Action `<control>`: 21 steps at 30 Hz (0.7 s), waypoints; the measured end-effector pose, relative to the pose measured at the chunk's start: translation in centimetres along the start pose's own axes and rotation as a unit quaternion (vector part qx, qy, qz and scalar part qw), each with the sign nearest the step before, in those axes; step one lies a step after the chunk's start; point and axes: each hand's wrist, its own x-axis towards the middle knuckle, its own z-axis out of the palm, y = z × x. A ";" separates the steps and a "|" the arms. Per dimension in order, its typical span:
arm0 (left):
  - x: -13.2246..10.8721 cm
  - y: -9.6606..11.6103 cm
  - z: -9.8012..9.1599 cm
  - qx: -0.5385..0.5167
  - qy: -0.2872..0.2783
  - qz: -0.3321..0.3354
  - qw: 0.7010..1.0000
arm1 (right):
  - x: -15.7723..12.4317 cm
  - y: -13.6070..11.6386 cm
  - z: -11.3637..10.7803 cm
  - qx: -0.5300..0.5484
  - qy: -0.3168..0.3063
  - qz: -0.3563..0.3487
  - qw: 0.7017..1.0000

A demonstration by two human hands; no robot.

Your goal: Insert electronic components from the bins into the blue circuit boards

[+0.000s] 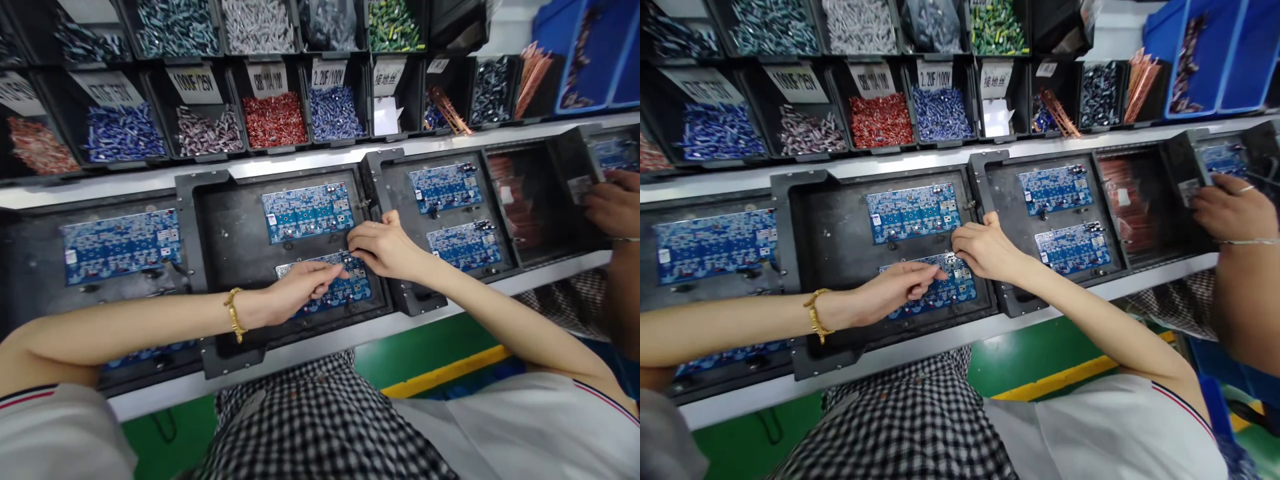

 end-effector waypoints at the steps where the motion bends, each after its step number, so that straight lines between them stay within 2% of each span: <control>1: 0.1 0.2 0.0 -0.013 0.004 0.004 1.000 | 0.0 0.0 0.0 -0.004 0.002 0.000 1.000; 8: 1.1 0.6 -0.3 -0.042 0.022 0.003 0.999 | -0.1 0.0 -0.1 -0.014 0.011 -0.012 1.000; 12: 1.5 0.7 -0.5 -0.068 0.029 0.002 0.997 | 0.1 0.1 -0.4 -0.002 -0.015 -0.011 1.000; 21: 1.7 0.7 -0.7 -0.082 0.015 0.002 0.996 | 0.3 0.1 -0.5 0.013 -0.028 0.003 1.000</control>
